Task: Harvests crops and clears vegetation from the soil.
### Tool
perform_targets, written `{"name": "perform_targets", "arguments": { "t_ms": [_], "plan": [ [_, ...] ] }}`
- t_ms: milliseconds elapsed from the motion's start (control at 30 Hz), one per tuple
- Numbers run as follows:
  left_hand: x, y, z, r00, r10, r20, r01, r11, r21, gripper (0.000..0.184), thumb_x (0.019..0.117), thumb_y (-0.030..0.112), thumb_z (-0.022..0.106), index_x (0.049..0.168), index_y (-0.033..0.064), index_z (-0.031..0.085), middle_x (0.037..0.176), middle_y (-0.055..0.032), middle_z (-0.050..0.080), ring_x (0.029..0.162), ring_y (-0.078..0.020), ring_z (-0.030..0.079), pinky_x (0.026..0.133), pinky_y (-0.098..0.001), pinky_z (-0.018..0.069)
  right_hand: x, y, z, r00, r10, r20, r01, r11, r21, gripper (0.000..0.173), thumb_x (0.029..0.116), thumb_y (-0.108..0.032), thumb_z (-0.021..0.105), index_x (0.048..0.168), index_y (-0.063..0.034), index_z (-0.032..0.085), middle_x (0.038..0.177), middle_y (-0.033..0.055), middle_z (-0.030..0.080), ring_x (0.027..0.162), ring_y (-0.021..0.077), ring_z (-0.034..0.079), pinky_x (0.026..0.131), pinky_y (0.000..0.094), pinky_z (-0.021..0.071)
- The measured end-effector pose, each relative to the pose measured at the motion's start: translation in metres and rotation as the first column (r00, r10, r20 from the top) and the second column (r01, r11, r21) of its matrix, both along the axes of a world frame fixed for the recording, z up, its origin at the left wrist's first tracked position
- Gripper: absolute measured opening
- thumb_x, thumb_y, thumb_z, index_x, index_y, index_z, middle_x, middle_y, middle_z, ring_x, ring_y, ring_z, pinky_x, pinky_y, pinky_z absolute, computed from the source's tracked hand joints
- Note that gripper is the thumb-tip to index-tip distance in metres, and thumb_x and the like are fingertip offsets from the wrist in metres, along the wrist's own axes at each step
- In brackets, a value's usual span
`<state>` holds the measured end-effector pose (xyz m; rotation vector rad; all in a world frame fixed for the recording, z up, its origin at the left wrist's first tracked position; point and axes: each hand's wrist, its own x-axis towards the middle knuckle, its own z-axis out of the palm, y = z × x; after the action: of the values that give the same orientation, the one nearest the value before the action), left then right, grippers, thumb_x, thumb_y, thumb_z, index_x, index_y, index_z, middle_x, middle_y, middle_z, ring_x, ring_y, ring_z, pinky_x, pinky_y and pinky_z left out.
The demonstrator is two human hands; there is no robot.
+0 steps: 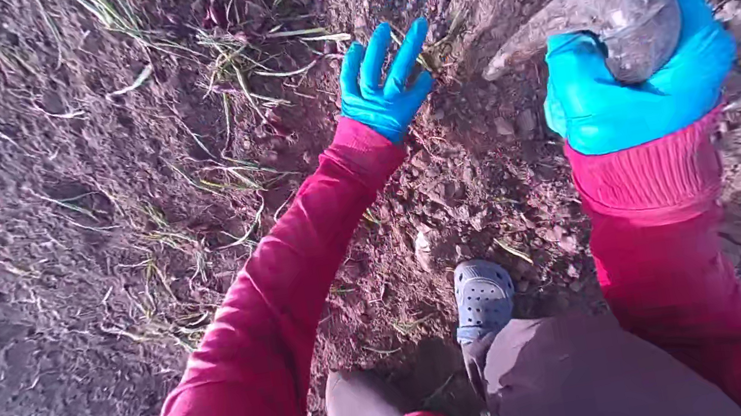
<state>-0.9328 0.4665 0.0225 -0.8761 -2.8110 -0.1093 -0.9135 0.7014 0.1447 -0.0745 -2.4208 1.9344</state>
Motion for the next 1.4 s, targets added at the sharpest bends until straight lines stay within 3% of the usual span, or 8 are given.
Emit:
{"name": "perform_targets", "arguments": {
  "t_ms": [300, 500, 667, 800, 933, 1100, 1267, 1400],
  "plan": [
    [0.063, -0.042, 0.038, 0.693, 0.164, 0.702, -0.225, 0.974, -0.005, 0.027, 0.1, 0.017, 0.065, 0.122, 0.0017, 0.069, 0.095, -0.0208, 0.076, 0.091, -0.0411, 0.075, 0.088, -0.0602, 0.0575, 0.004, -0.034, -0.011, 0.984, 0.134, 0.121, -0.106, 0.971, -0.213, 0.043, 0.0946, -0.007, 0.065, 0.137, -0.01, 0.057, 0.096, 0.0029, 0.066, 0.067, 0.0077, 0.061, 0.054, 0.0247, 0.0546],
    [0.013, 0.041, 0.016, 0.349, 0.415, 0.84, -0.193, 0.909, -0.368, 0.032, 0.1019, 0.022, 0.058, 0.131, 0.0172, 0.07, 0.146, -0.0092, 0.06, 0.144, -0.0355, 0.044, 0.121, -0.0573, 0.0261, 0.025, -0.055, -0.024, 0.984, 0.145, 0.106, -0.13, 0.982, -0.135, 0.042, 0.0903, -0.002, 0.066, 0.132, -0.0045, 0.063, 0.12, 0.001, 0.071, 0.088, 0.0009, 0.068, 0.073, 0.0207, 0.0591],
    [0.041, -0.039, 0.019, 0.86, 0.277, 0.429, -0.299, 0.954, -0.016, 0.04, 0.088, 0.002, 0.068, 0.116, 0.0294, 0.079, 0.127, -0.0161, 0.07, 0.122, -0.0477, 0.059, 0.103, -0.0667, 0.0428, -0.003, -0.016, 0.006, 0.996, 0.081, 0.048, -0.083, 0.996, 0.041, 0.048, 0.0938, -0.007, 0.065, 0.14, -0.012, 0.055, 0.112, -0.0033, 0.066, 0.084, -0.0014, 0.063, 0.07, 0.0189, 0.0558],
    [-0.017, -0.086, 0.02, 0.875, 0.186, 0.447, -0.15, 0.982, -0.115, 0.026, 0.0899, 0.001, 0.069, 0.106, 0.0177, 0.081, 0.166, -0.0137, 0.038, 0.151, -0.0518, 0.03, 0.118, -0.0679, 0.028, -0.016, -0.005, 0.002, 0.996, -0.068, 0.059, 0.069, 0.997, -0.017, 0.044, 0.0923, -0.007, 0.064, 0.136, -0.0115, 0.06, 0.106, -0.0029, 0.069, 0.069, 0.0012, 0.061, 0.057, 0.0206, 0.0537],
    [-0.054, -0.072, 0.033, 0.903, 0.079, 0.422, -0.166, 0.971, 0.173, 0.02, 0.1, 0.016, 0.065, 0.111, 0.0048, 0.077, 0.116, -0.0176, 0.075, 0.116, -0.0408, 0.068, 0.105, -0.0591, 0.0475, -0.077, 0.001, -0.015, 0.913, -0.402, -0.07, 0.348, 0.856, -0.383, 0.017, 0.0887, -0.008, 0.067, 0.095, -0.0095, 0.051, 0.058, -0.0048, 0.053, 0.041, 0.011, 0.053, 0.038, 0.0311, 0.0512],
    [-0.143, 0.079, 0.052, 0.702, 0.195, 0.685, -0.049, 0.973, -0.227, 0.027, 0.1024, 0.017, 0.058, 0.126, 0.011, 0.071, 0.125, -0.0146, 0.072, 0.131, -0.0374, 0.058, 0.116, -0.0592, 0.0312, -0.078, -0.025, -0.07, 0.971, -0.239, -0.028, 0.235, 0.967, -0.101, 0.041, 0.0903, 0.006, 0.06, 0.132, 0.0076, 0.061, 0.131, 0.0128, 0.067, 0.116, 0.0089, 0.065, 0.101, 0.0252, 0.0528],
    [-0.118, 0.074, 0.014, 0.766, 0.096, 0.636, 0.043, 0.979, -0.199, 0.027, 0.0981, 0.017, 0.064, 0.122, 0.0208, 0.076, 0.149, -0.0117, 0.058, 0.148, -0.0416, 0.039, 0.124, -0.0663, 0.0181, -0.078, 0.016, -0.111, 0.757, -0.271, -0.595, 0.269, 0.958, -0.094, 0.039, 0.093, -0.01, 0.071, 0.124, 0.0103, 0.059, 0.119, 0.0084, 0.069, 0.11, 0.0084, 0.067, 0.091, 0.0214, 0.0571],
    [-0.089, -0.029, 0.059, 0.727, 0.401, 0.557, -0.326, 0.916, -0.234, 0.027, 0.0944, 0.016, 0.068, 0.119, 0.021, 0.077, 0.134, -0.0231, 0.063, 0.13, -0.0523, 0.051, 0.101, -0.0733, 0.04, -0.094, 0.023, -0.018, 0.962, -0.275, -0.005, 0.274, 0.957, 0.099, 0.045, 0.0887, -0.005, 0.065, 0.134, -0.0066, 0.063, 0.118, 0.0001, 0.07, 0.098, -0.0026, 0.065, 0.086, 0.0178, 0.0546]
  ]
}}
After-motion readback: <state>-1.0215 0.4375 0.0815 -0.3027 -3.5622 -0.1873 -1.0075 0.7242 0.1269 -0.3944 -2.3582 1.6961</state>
